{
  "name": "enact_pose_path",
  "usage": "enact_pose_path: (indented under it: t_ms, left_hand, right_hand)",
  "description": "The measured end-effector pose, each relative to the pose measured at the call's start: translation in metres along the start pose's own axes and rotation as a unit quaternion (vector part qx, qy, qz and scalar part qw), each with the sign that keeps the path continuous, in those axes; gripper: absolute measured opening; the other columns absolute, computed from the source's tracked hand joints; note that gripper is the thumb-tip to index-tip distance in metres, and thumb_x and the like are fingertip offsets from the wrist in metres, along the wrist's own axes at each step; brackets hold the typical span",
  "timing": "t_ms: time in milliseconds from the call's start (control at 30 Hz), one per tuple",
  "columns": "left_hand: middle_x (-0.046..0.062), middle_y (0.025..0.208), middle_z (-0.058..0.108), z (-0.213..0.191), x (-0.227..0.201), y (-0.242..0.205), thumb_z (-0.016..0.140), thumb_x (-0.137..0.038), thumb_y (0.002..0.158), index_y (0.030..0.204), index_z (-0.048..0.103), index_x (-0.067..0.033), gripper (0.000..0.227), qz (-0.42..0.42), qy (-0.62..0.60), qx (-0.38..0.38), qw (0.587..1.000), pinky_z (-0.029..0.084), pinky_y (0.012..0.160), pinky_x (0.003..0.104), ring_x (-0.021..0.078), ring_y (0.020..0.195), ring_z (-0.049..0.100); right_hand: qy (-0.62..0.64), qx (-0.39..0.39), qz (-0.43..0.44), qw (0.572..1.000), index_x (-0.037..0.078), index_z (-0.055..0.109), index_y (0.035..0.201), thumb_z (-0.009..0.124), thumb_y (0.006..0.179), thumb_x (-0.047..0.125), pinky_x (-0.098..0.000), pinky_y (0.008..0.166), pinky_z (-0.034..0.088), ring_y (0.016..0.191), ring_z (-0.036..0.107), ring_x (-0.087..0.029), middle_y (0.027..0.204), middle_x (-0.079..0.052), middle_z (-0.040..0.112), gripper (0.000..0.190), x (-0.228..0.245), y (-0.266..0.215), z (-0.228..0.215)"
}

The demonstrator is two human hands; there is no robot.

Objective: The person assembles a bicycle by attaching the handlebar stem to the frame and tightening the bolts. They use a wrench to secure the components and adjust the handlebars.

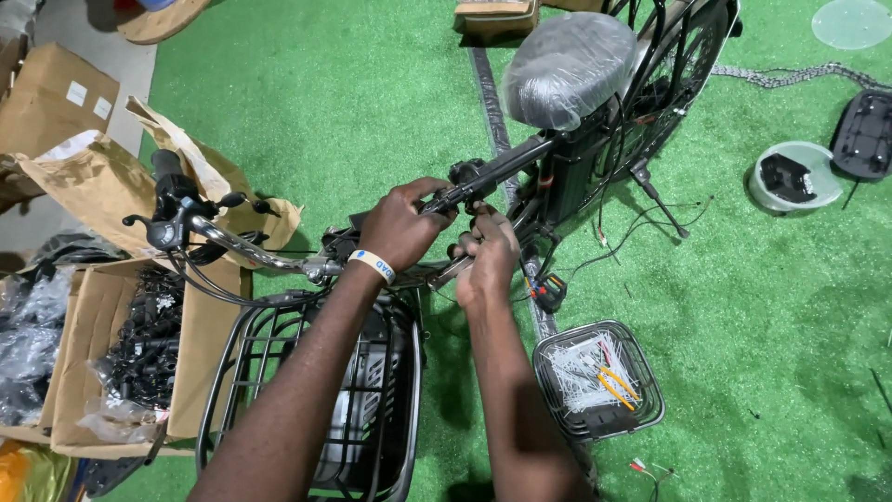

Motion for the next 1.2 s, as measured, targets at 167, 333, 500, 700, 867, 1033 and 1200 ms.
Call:
enact_pose_path:
  t_ms: [167, 333, 500, 700, 867, 1033, 1200]
  left_hand:
    - [0.013, 0.106, 0.071, 0.002, 0.001, 0.005, 0.062, -0.017, 0.07, 0.121, 0.067, -0.0211, 0.051, 0.018, 0.005, 0.004, 1.0, 0.048, 0.094, 0.043, 0.0349, 0.107, 0.065]
    - [0.013, 0.103, 0.072, 0.006, 0.009, 0.005, 0.061, -0.018, 0.07, 0.12, 0.066, -0.0233, 0.051, 0.003, 0.016, 0.008, 1.0, 0.05, 0.092, 0.043, 0.0342, 0.104, 0.066]
    - [0.014, 0.102, 0.072, 0.007, 0.005, 0.001, 0.061, -0.017, 0.069, 0.121, 0.066, -0.0213, 0.052, 0.013, 0.018, 0.013, 1.0, 0.05, 0.091, 0.044, 0.0354, 0.102, 0.066]
    - [0.017, 0.1, 0.071, 0.006, 0.005, 0.007, 0.061, -0.016, 0.069, 0.12, 0.066, -0.0174, 0.051, 0.032, 0.009, 0.004, 0.999, 0.05, 0.089, 0.044, 0.0361, 0.098, 0.067]
    - [0.016, 0.099, 0.071, 0.004, 0.005, 0.008, 0.06, -0.016, 0.07, 0.12, 0.066, -0.0174, 0.051, 0.028, 0.003, 0.002, 1.0, 0.05, 0.09, 0.043, 0.0344, 0.096, 0.067]
    - [0.014, 0.099, 0.071, -0.006, 0.009, 0.017, 0.06, -0.016, 0.07, 0.118, 0.068, -0.0181, 0.049, 0.03, -0.005, -0.007, 1.0, 0.049, 0.089, 0.042, 0.0337, 0.096, 0.067]
    - [0.009, 0.104, 0.071, -0.019, 0.018, 0.031, 0.062, -0.022, 0.069, 0.116, 0.069, -0.023, 0.047, 0.016, 0.008, -0.007, 1.0, 0.047, 0.091, 0.039, 0.0297, 0.103, 0.066]
  right_hand:
    - [0.063, 0.101, 0.162, 0.98, 0.014, 0.048, 0.081, 0.055, 0.082, 0.005, -0.0202, 0.043, 0.035, 0.039, 0.036, 0.0, 0.066, 0.006, 0.038, 0.012, -0.01, 0.012, 0.0]
    - [-0.051, 0.104, 0.045, 0.992, 0.012, 0.051, 0.091, 0.055, 0.086, 0.006, -0.0201, 0.04, 0.036, 0.042, 0.035, -0.001, 0.071, 0.004, 0.043, 0.009, 0.002, 0.01, 0.001]
    - [-0.322, 0.051, -0.163, 0.931, 0.017, 0.044, 0.104, 0.043, 0.096, 0.008, -0.0508, 0.102, 0.038, 0.119, 0.051, -0.032, 0.112, -0.012, 0.051, 0.012, -0.002, 0.007, -0.004]
    - [-0.308, 0.096, -0.177, 0.93, 0.012, 0.051, 0.107, 0.048, 0.098, 0.013, -0.051, 0.102, 0.039, 0.11, 0.056, -0.029, 0.105, -0.011, 0.057, 0.01, 0.005, -0.009, 0.017]
    - [-0.18, 0.09, -0.087, 0.976, 0.012, 0.056, 0.096, 0.047, 0.085, 0.0, -0.0219, 0.051, 0.038, 0.056, 0.042, -0.006, 0.072, 0.002, 0.054, 0.018, -0.003, -0.005, 0.029]
    - [-0.192, 0.079, -0.042, 0.977, 0.0, 0.055, 0.112, 0.054, 0.091, 0.007, -0.0197, 0.039, 0.037, 0.046, 0.039, -0.003, 0.068, 0.001, 0.049, 0.022, -0.003, 0.012, 0.012]
    - [-0.17, 0.099, -0.007, 0.98, -0.007, 0.053, 0.12, 0.051, 0.091, 0.009, -0.0205, 0.041, 0.037, 0.047, 0.039, -0.003, 0.07, 0.0, 0.043, 0.033, 0.014, -0.007, 0.033]
Point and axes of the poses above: each hand's wrist, its own y-axis towards the middle knuckle, its own z-axis out of the palm, x = y × z, the point moved 6 cm from there along y, towards the middle knuckle
